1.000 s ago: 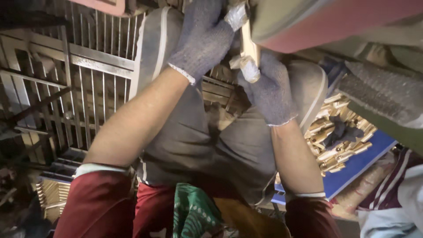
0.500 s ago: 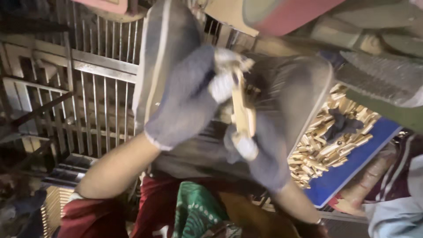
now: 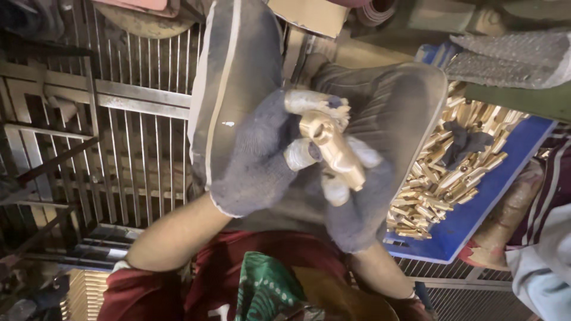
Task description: The person uses a belt sander to smooth the surface of a brass-colored metal object, rotating it to reach different sides. The person then places the object into a blue plastic bin containing several similar metal parts.
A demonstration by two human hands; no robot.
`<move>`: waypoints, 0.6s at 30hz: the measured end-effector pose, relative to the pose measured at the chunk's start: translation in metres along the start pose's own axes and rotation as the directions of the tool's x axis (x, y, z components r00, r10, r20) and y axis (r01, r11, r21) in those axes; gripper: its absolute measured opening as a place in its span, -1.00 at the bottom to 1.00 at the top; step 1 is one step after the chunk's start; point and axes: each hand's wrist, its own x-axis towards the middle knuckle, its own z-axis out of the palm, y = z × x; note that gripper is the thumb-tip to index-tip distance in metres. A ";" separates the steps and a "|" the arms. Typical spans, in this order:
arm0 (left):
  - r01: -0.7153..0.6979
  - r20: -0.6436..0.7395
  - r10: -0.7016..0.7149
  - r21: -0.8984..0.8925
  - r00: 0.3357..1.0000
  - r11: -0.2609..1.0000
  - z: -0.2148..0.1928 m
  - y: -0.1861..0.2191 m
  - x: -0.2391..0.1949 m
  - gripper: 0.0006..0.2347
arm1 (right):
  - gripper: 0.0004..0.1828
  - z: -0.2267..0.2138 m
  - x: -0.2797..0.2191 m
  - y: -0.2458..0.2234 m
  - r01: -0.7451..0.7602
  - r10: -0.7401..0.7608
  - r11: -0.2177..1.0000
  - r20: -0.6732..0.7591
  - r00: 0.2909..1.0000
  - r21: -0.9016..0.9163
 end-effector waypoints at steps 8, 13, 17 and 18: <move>-0.235 0.109 0.229 0.724 0.967 0.649 -0.041 -0.025 0.052 -0.79 | -0.57 -0.038 0.089 0.044 0.176 -0.193 0.964 -0.069 0.979 -0.198; 0.246 -0.189 -0.188 0.362 0.964 0.899 -0.058 -0.071 0.116 -0.86 | -0.46 -0.023 0.169 0.083 0.312 -0.330 0.880 0.013 0.944 -0.357; 0.407 -0.274 -0.351 0.188 0.896 0.894 -0.061 -0.087 0.125 -0.90 | -0.62 -0.021 0.175 0.098 -0.175 0.185 0.948 0.012 0.983 -0.266; 0.430 -0.290 -0.367 0.197 0.884 0.881 -0.063 -0.088 0.128 -0.89 | -0.64 -0.022 0.181 0.108 0.120 -0.080 0.924 0.122 0.989 -0.364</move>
